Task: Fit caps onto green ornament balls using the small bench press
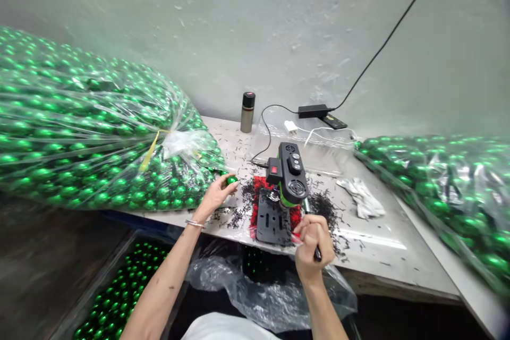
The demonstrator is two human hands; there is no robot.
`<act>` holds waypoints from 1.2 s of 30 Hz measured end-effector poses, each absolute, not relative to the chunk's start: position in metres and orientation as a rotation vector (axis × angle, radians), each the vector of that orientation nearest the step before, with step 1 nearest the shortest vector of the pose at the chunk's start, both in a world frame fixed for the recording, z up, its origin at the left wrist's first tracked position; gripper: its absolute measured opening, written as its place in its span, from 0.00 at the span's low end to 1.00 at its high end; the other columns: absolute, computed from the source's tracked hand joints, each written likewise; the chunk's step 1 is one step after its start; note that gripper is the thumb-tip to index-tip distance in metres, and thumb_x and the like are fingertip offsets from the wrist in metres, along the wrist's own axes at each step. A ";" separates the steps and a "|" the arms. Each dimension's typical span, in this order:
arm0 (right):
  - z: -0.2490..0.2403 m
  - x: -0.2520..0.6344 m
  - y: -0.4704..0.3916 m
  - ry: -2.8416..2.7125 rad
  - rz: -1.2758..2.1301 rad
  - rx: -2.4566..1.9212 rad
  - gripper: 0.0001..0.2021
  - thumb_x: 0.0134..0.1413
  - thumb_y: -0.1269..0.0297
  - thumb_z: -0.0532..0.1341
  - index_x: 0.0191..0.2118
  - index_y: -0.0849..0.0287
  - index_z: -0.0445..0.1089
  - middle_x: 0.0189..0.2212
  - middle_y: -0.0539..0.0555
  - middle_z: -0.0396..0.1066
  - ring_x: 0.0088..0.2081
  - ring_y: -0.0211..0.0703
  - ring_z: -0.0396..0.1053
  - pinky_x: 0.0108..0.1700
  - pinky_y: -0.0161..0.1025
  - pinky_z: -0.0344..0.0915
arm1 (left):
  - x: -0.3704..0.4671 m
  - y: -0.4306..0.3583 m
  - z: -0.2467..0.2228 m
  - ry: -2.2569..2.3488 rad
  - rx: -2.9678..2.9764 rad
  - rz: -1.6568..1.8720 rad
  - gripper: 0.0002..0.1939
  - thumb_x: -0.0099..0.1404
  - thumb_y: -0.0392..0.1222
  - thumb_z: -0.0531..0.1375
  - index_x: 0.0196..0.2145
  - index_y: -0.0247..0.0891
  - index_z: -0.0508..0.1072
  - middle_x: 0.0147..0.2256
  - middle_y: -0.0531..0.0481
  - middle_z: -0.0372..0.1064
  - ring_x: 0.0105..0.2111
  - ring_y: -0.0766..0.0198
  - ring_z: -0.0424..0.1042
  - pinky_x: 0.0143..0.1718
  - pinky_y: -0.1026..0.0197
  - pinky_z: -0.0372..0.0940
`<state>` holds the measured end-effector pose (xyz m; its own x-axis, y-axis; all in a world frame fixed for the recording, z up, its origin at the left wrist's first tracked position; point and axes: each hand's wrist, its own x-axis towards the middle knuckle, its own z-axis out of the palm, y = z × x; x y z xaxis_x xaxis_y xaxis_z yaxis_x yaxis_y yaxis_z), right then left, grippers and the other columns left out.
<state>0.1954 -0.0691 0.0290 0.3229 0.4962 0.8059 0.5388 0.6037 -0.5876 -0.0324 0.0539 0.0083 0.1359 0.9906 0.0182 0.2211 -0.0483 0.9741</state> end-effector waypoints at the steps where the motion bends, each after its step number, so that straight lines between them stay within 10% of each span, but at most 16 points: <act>1: 0.029 0.195 -0.069 -1.301 -0.033 -1.006 0.17 0.63 0.74 0.51 0.22 0.57 0.57 0.25 0.49 0.62 0.28 0.36 0.64 0.29 0.36 0.61 | -0.025 0.048 0.006 1.147 1.267 1.045 0.23 0.61 0.53 0.64 0.50 0.37 0.74 0.40 0.46 0.77 0.38 0.59 0.75 0.40 0.59 0.68; 8: 0.034 0.195 -0.071 -1.337 -0.034 -1.045 0.16 0.63 0.74 0.50 0.23 0.57 0.57 0.26 0.49 0.63 0.28 0.35 0.64 0.30 0.35 0.60 | 0.039 0.006 -0.018 0.906 0.712 1.021 0.25 0.49 0.49 0.74 0.44 0.37 0.78 0.40 0.47 0.77 0.37 0.64 0.74 0.44 0.61 0.68; 36: -0.003 0.197 -0.068 -1.374 -0.088 -0.995 0.13 0.63 0.71 0.49 0.26 0.56 0.59 0.28 0.49 0.63 0.28 0.37 0.64 0.30 0.38 0.64 | 0.072 -0.015 -0.050 1.272 2.016 1.034 0.16 0.63 0.44 0.66 0.49 0.42 0.76 0.48 0.44 0.78 0.50 0.52 0.73 0.62 0.41 0.54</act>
<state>0.1975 -0.0675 -0.0029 0.2596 0.4828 0.8364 0.5852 0.6103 -0.5340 0.0723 -0.0146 -0.0497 0.2610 0.9109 0.3197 0.4993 -0.4108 0.7628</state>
